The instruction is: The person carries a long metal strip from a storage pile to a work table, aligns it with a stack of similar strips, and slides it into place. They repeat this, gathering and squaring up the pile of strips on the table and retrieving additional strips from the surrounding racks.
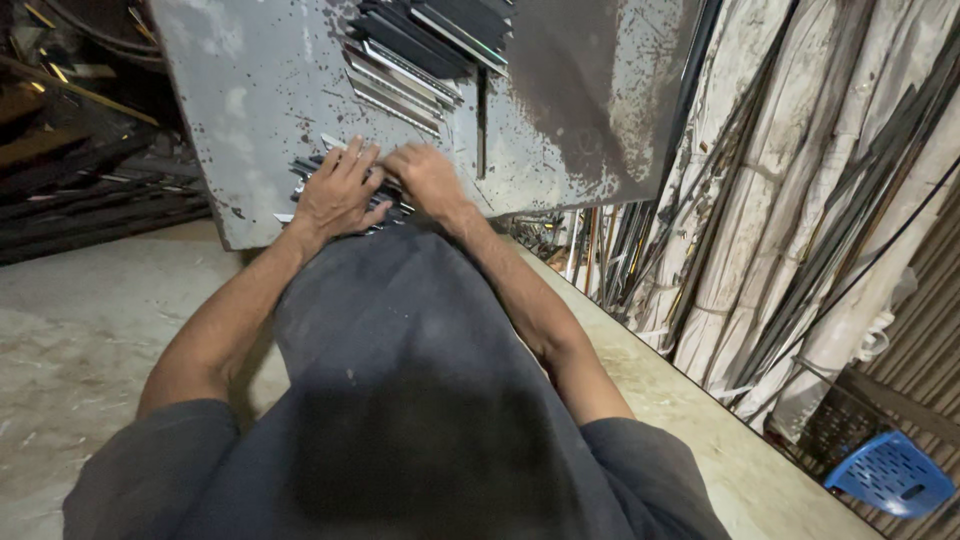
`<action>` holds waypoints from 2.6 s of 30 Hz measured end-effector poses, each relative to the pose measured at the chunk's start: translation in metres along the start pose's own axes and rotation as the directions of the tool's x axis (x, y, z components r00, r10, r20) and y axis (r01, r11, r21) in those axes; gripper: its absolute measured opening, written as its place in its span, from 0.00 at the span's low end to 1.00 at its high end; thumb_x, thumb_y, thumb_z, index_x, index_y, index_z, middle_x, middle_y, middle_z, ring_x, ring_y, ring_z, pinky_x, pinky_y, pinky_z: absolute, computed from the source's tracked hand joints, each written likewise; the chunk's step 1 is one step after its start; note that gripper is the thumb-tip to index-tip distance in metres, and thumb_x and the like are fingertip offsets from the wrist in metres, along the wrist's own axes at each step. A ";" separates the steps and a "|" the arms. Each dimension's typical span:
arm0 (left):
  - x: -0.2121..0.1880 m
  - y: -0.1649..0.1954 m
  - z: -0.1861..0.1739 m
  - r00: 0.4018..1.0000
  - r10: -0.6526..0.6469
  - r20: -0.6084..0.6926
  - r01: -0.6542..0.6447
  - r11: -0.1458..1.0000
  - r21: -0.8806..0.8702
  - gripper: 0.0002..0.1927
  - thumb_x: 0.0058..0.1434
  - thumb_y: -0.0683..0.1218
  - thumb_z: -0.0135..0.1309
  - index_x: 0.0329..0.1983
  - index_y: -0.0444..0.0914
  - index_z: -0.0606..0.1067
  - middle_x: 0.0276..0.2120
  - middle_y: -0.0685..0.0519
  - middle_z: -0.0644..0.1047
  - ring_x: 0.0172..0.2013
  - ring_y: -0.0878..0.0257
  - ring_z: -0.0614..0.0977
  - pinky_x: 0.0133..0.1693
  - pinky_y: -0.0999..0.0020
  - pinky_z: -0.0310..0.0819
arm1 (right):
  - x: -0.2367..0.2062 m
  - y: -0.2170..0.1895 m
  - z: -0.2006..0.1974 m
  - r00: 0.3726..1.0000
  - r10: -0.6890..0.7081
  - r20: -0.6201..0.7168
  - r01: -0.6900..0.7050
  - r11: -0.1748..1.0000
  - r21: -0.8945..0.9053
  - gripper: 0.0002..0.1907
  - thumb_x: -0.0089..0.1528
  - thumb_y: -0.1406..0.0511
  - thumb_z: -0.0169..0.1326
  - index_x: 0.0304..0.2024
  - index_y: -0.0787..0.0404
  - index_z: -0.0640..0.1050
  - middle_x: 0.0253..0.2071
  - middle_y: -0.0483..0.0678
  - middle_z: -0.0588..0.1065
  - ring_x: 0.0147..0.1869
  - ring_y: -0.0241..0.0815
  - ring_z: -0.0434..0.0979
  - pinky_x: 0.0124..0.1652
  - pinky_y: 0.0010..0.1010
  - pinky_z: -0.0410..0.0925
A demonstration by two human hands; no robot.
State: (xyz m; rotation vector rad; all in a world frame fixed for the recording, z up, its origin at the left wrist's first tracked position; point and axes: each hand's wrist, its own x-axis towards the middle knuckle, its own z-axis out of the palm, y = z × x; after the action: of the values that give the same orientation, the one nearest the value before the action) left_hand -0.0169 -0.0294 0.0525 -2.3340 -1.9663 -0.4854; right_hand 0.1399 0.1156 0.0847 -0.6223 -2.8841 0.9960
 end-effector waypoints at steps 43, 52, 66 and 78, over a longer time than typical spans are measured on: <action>0.018 -0.004 0.002 0.992 -0.116 0.046 0.123 0.971 -0.206 0.36 0.63 0.66 0.54 0.63 0.36 0.74 0.60 0.47 0.73 0.65 0.46 0.70 0.61 0.55 0.60 | 0.020 0.015 -0.008 0.995 0.091 0.045 -0.098 0.979 0.180 0.17 0.61 0.70 0.59 0.54 0.58 0.79 0.50 0.53 0.78 0.56 0.57 0.76 0.57 0.44 0.70; 0.030 -0.003 0.005 0.996 -0.013 0.093 0.016 0.999 -0.031 0.28 0.64 0.67 0.52 0.51 0.41 0.79 0.48 0.50 0.75 0.54 0.54 0.72 0.56 0.58 0.62 | 0.060 0.024 -0.041 0.979 0.108 -0.170 -0.174 0.879 -0.445 0.23 0.62 0.66 0.56 0.60 0.60 0.72 0.54 0.50 0.73 0.60 0.50 0.72 0.55 0.41 0.67; 0.022 -0.003 0.012 1.000 -0.001 0.005 0.001 0.999 -0.049 0.31 0.67 0.67 0.52 0.54 0.36 0.75 0.58 0.47 0.70 0.64 0.52 0.67 0.64 0.57 0.58 | 0.018 0.027 -0.017 0.999 -0.042 -0.033 0.029 0.941 -0.339 0.28 0.64 0.62 0.53 0.66 0.64 0.70 0.53 0.55 0.73 0.57 0.54 0.73 0.57 0.45 0.67; 0.046 -0.006 -0.003 0.998 -0.025 0.057 0.029 0.998 -0.064 0.25 0.65 0.65 0.53 0.52 0.42 0.78 0.46 0.50 0.75 0.55 0.54 0.72 0.58 0.59 0.61 | 0.037 0.042 -0.050 0.960 0.040 -0.278 -0.150 0.910 -0.387 0.32 0.58 0.59 0.59 0.64 0.63 0.72 0.57 0.54 0.72 0.59 0.54 0.69 0.54 0.46 0.64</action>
State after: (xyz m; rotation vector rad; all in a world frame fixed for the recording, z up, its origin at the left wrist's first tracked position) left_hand -0.0169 0.0145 0.0665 -2.3872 -2.0393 -0.4985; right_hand 0.1283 0.1888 0.0956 -0.8506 -2.8450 0.2762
